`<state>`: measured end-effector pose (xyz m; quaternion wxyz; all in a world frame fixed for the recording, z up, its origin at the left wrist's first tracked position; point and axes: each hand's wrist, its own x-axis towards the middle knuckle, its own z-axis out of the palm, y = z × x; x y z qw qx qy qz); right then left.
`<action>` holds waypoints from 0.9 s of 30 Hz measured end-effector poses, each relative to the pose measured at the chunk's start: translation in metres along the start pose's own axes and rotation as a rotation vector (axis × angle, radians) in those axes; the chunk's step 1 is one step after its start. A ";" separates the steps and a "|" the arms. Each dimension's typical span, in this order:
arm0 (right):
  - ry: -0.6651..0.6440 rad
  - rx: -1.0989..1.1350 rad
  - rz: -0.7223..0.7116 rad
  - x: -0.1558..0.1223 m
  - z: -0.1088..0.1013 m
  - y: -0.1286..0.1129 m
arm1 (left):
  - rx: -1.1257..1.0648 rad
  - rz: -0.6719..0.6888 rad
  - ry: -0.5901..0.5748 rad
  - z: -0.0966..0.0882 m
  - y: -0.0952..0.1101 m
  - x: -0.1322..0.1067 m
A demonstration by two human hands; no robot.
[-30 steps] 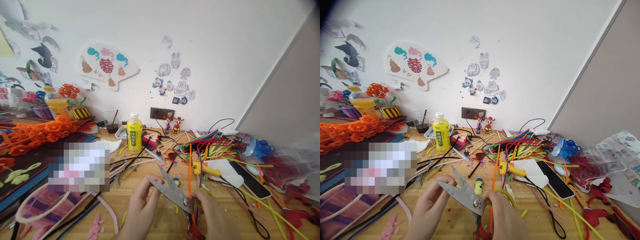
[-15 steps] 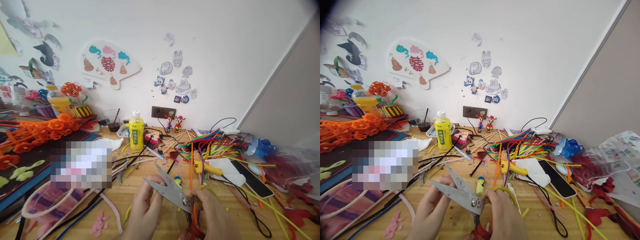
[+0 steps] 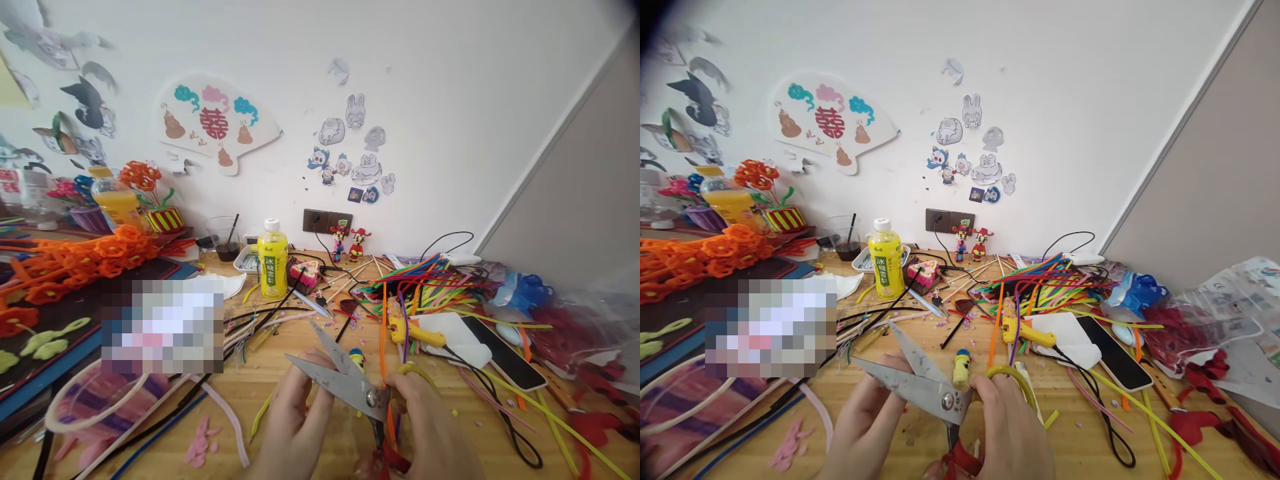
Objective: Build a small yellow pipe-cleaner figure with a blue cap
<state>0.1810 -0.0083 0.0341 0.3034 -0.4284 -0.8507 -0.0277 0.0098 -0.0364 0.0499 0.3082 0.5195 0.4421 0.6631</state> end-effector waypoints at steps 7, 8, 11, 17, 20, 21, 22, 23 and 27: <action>-0.034 -0.024 -0.020 0.000 0.000 0.000 | 0.032 0.024 -0.017 -0.002 -0.004 -0.001; -0.038 -0.021 -0.013 -0.001 0.000 -0.001 | 0.039 0.024 -0.015 -0.002 -0.004 -0.002; -0.054 -0.005 -0.017 0.000 -0.001 -0.001 | 0.045 0.021 -0.010 -0.002 -0.005 -0.002; -0.084 0.104 0.037 0.000 0.000 -0.005 | 0.024 -0.010 -0.003 -0.002 -0.005 -0.005; -0.062 0.164 0.104 -0.002 0.002 -0.008 | 0.011 -0.045 0.008 -0.001 -0.004 -0.007; -0.063 0.179 0.113 -0.003 0.003 -0.009 | 0.004 -0.052 0.009 -0.001 -0.004 -0.007; -0.080 0.195 0.105 -0.004 0.003 -0.008 | -0.003 -0.054 0.008 -0.001 -0.004 -0.007; -0.102 0.210 0.093 -0.004 0.004 -0.007 | -0.010 -0.054 0.008 -0.001 -0.004 -0.007; -0.172 0.242 0.060 -0.002 0.004 -0.004 | -0.011 -0.040 0.024 -0.001 -0.002 -0.006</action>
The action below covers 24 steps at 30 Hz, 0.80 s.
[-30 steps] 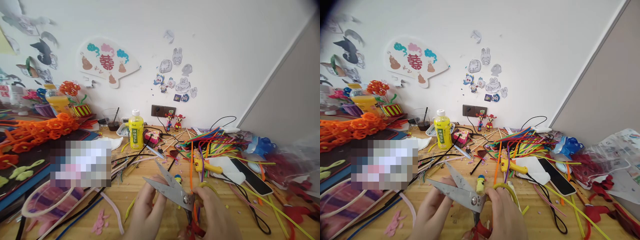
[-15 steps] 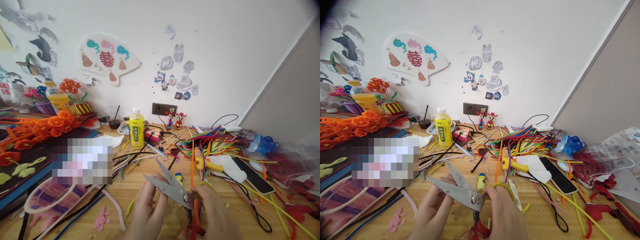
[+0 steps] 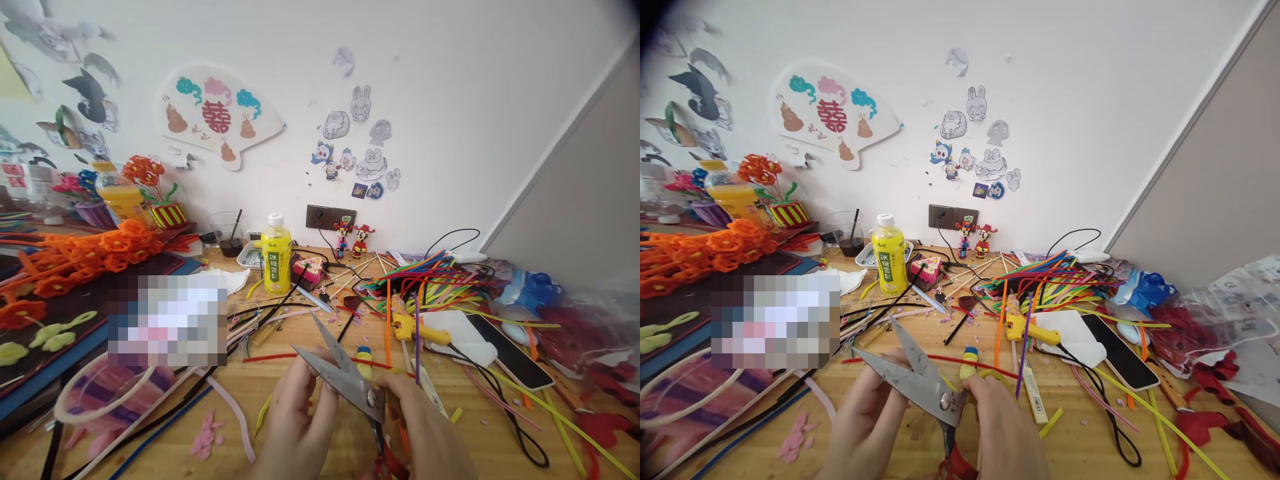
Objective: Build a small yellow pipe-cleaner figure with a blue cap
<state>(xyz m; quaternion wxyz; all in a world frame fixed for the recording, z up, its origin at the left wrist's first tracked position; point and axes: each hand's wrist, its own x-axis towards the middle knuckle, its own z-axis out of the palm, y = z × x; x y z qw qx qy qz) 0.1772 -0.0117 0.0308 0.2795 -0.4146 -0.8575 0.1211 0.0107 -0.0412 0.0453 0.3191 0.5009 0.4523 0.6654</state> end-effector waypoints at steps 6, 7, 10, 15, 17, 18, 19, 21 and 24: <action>0.025 -0.003 0.064 0.002 -0.001 -0.007 | 0.060 0.040 -0.010 0.000 0.000 0.002; 0.025 0.002 0.061 0.002 0.000 -0.008 | 0.064 0.045 -0.014 0.000 0.000 0.003; 0.013 0.019 0.056 -0.001 0.002 -0.007 | 0.073 0.059 -0.009 -0.001 -0.001 0.003; -0.028 0.044 0.068 -0.004 0.006 -0.003 | 0.089 0.078 -0.021 -0.002 -0.003 0.002; -0.029 0.043 0.064 -0.005 0.007 -0.003 | 0.087 0.073 -0.030 -0.002 -0.003 0.002; -0.023 0.037 0.059 -0.005 0.007 -0.003 | 0.087 0.072 -0.031 -0.002 -0.003 0.002; -0.017 0.030 0.052 -0.005 0.008 -0.003 | 0.088 0.068 -0.025 -0.002 -0.002 0.002; -0.003 0.014 0.032 -0.004 0.008 -0.005 | 0.088 0.061 0.002 -0.002 -0.001 0.003; 0.024 -0.016 0.015 -0.002 0.007 -0.010 | 0.077 0.041 0.041 -0.002 0.001 0.003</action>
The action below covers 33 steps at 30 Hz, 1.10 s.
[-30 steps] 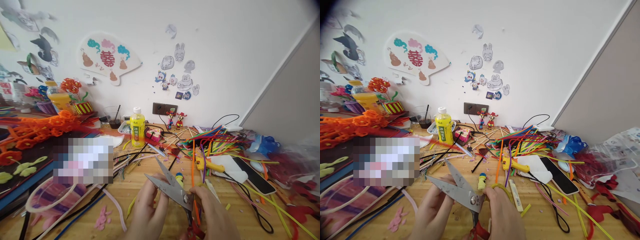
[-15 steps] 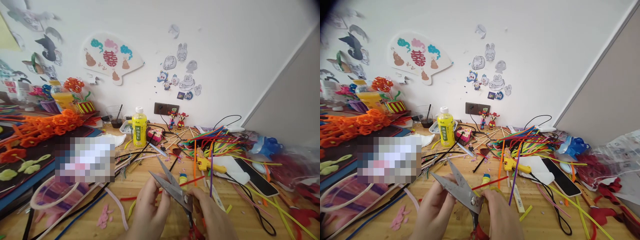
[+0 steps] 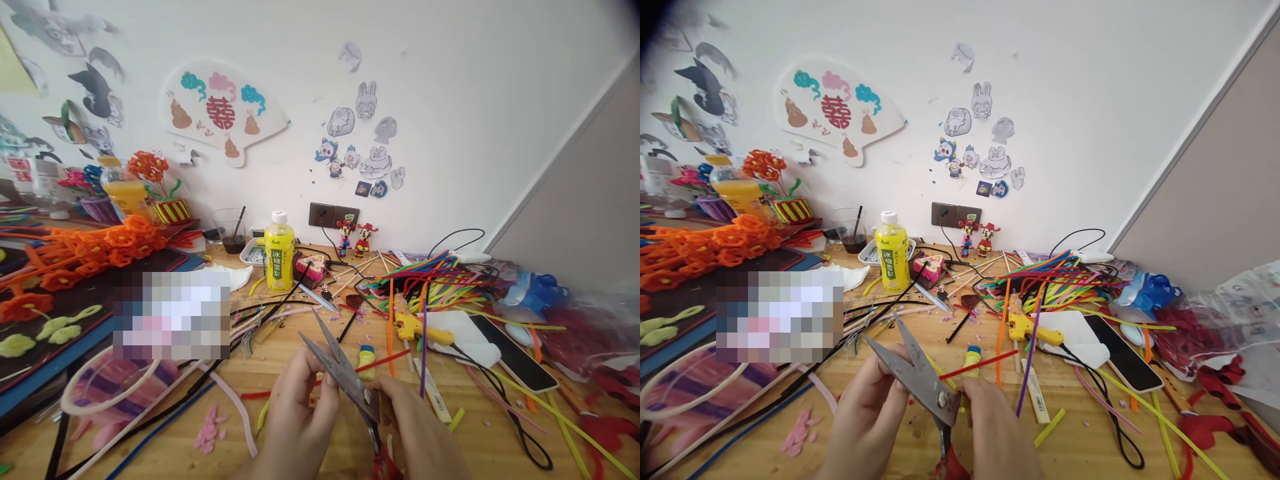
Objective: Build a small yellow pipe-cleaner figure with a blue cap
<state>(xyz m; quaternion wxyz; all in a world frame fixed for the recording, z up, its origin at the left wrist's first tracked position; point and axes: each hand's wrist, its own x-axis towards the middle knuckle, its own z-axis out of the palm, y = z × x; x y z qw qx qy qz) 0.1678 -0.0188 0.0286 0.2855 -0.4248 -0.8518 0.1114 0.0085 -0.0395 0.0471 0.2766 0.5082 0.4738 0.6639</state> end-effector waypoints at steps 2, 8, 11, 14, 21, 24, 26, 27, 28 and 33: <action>0.003 -0.013 -0.005 0.001 0.000 -0.002 | -0.012 -0.018 0.005 0.000 0.000 -0.001; -0.044 -0.026 -0.014 -0.002 0.003 0.001 | -0.028 -0.012 0.007 -0.001 -0.001 -0.002; -0.078 -0.041 0.005 -0.005 0.006 0.006 | -0.049 -0.012 0.011 -0.001 0.000 -0.002; -0.091 -0.036 0.033 -0.004 0.005 0.006 | -0.060 0.007 0.029 0.000 0.001 0.000; -0.099 0.003 0.041 0.002 -0.003 -0.003 | -0.070 -0.009 0.015 0.000 0.000 0.000; -0.114 0.012 0.059 0.000 -0.002 -0.003 | -0.053 -0.004 0.010 -0.001 -0.001 0.000; -0.116 0.019 0.072 -0.002 -0.001 -0.002 | -0.044 -0.003 0.006 -0.001 0.000 0.000; -0.115 0.022 0.077 -0.002 -0.001 -0.002 | -0.044 -0.005 0.004 -0.001 0.000 0.000; -0.115 0.024 0.082 -0.003 0.000 -0.002 | -0.046 -0.006 0.006 -0.002 0.001 0.000; -0.160 0.038 0.120 -0.001 -0.001 -0.004 | -0.064 0.016 0.024 0.000 0.001 0.000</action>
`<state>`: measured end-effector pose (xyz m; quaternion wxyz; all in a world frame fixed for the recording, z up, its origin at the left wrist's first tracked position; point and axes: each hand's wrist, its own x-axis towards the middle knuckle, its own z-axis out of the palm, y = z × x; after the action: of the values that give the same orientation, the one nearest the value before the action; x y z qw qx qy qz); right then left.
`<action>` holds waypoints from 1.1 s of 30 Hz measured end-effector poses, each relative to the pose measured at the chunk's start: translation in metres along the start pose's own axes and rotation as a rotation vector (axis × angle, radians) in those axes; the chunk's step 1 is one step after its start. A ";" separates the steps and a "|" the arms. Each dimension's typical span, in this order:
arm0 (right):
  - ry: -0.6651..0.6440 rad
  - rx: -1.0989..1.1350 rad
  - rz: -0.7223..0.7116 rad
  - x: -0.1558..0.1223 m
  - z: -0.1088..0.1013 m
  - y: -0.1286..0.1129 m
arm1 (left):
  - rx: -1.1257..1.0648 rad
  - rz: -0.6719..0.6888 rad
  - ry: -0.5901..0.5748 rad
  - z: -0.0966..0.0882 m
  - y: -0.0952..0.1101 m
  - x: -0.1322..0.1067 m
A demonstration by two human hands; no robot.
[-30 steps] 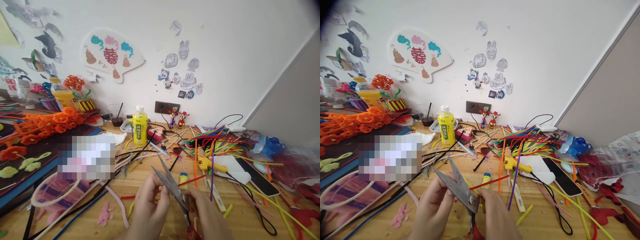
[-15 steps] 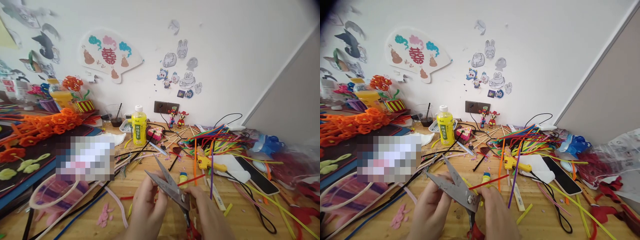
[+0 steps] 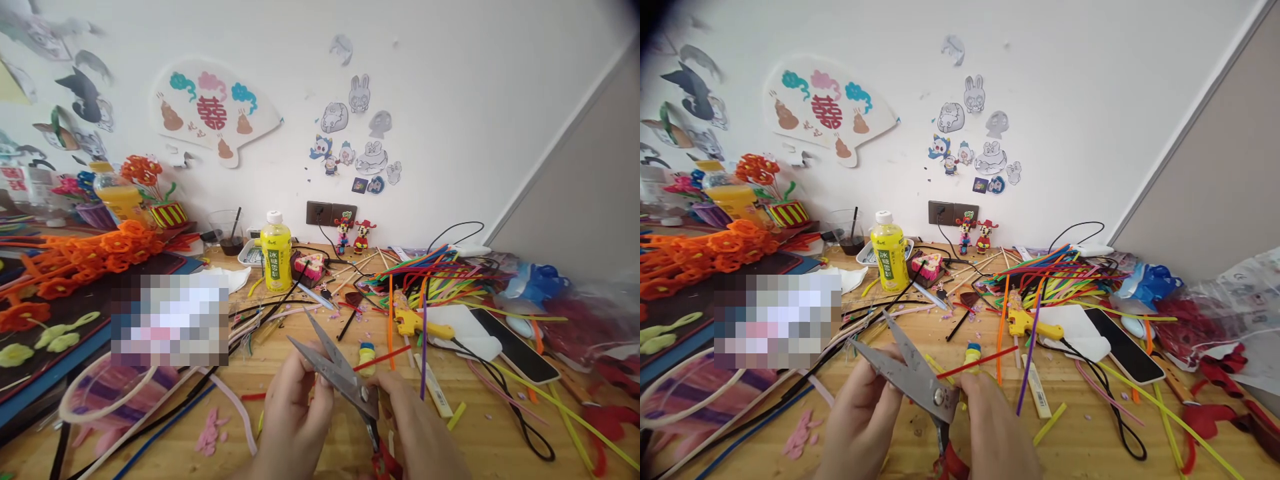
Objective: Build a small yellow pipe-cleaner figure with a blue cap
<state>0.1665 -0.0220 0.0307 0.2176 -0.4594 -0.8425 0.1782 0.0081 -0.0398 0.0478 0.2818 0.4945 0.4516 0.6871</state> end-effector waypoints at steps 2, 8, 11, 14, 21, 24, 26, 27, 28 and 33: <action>-0.007 0.006 0.030 0.001 -0.001 -0.002 | -0.006 0.003 -0.010 0.000 -0.001 0.000; -0.018 0.017 0.035 0.002 -0.004 -0.003 | -0.013 -0.007 -0.007 -0.001 -0.002 0.000; -0.012 -0.007 0.018 0.002 -0.002 0.002 | -0.035 0.005 -0.010 -0.001 0.000 0.000; 0.001 -0.022 -0.017 0.000 0.000 0.006 | -0.035 0.016 -0.002 0.000 0.001 0.002; 0.032 -0.051 -0.110 0.002 -0.002 0.007 | -0.017 -0.018 0.007 0.001 0.002 0.002; 0.017 -0.080 -0.159 0.003 -0.003 0.010 | 0.004 -0.023 0.017 0.001 0.003 0.003; 0.015 -0.082 -0.173 0.003 -0.004 0.012 | 0.014 -0.019 0.012 0.001 0.003 0.004; 0.019 -0.079 -0.179 0.004 -0.004 0.013 | 0.017 -0.014 0.006 0.001 0.003 0.005; 0.021 -0.074 -0.187 0.004 -0.005 0.013 | 0.020 -0.007 -0.001 0.001 0.003 0.005; 0.018 -0.032 -0.158 0.008 -0.009 0.010 | 0.052 -0.004 -0.024 0.000 0.000 0.004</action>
<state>0.1741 -0.0090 0.0355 0.2310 -0.3965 -0.8769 0.1428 0.0064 -0.0365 0.0498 0.2754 0.5090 0.4669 0.6686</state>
